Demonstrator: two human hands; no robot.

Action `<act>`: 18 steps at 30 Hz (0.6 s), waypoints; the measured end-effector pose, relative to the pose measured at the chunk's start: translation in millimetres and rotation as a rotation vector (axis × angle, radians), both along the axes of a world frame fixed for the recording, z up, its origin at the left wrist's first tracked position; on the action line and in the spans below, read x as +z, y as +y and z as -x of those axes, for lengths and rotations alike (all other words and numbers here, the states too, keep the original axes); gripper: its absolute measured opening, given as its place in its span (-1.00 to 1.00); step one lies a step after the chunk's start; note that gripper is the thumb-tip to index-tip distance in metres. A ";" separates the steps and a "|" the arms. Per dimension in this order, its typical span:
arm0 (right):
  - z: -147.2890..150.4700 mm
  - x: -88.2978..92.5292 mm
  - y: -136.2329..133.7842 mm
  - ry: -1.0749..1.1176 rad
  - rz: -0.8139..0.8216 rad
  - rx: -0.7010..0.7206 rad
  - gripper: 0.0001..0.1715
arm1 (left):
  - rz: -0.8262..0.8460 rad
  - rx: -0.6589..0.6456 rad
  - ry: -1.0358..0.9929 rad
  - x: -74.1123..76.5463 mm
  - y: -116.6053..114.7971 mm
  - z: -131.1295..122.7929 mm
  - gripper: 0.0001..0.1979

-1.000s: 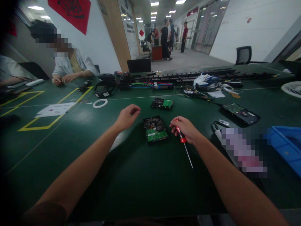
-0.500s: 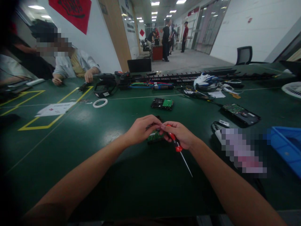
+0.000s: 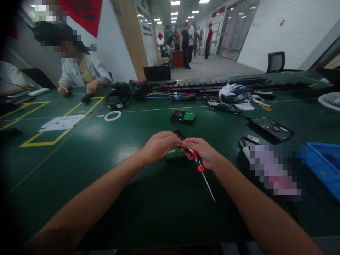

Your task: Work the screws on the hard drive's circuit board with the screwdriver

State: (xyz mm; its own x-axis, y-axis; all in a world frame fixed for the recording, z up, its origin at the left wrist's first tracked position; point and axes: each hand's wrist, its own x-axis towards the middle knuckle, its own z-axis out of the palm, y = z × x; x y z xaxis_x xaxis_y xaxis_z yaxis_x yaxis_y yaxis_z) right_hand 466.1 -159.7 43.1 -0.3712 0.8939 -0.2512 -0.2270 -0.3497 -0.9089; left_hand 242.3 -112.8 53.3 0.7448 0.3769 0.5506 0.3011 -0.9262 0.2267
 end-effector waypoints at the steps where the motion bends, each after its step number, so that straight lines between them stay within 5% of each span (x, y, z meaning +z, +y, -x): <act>1: -0.1 0.6 0.0 -0.001 0.000 0.004 -0.74 | -0.015 -0.005 0.005 0.0 0.0 0.3 -0.79; 18: -1.5 3.9 -1.6 -0.006 0.020 0.043 -0.81 | -0.085 -0.049 -0.007 8.9 -4.1 3.8 -0.80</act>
State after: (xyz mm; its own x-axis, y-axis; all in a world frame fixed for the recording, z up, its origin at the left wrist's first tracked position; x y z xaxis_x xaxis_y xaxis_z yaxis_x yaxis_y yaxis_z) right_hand 467.6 -161.3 47.0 -0.4076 0.8718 -0.2716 -0.2057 -0.3774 -0.9029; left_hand 238.5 -116.9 62.1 0.7571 0.2916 0.5846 0.2533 -0.9559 0.1487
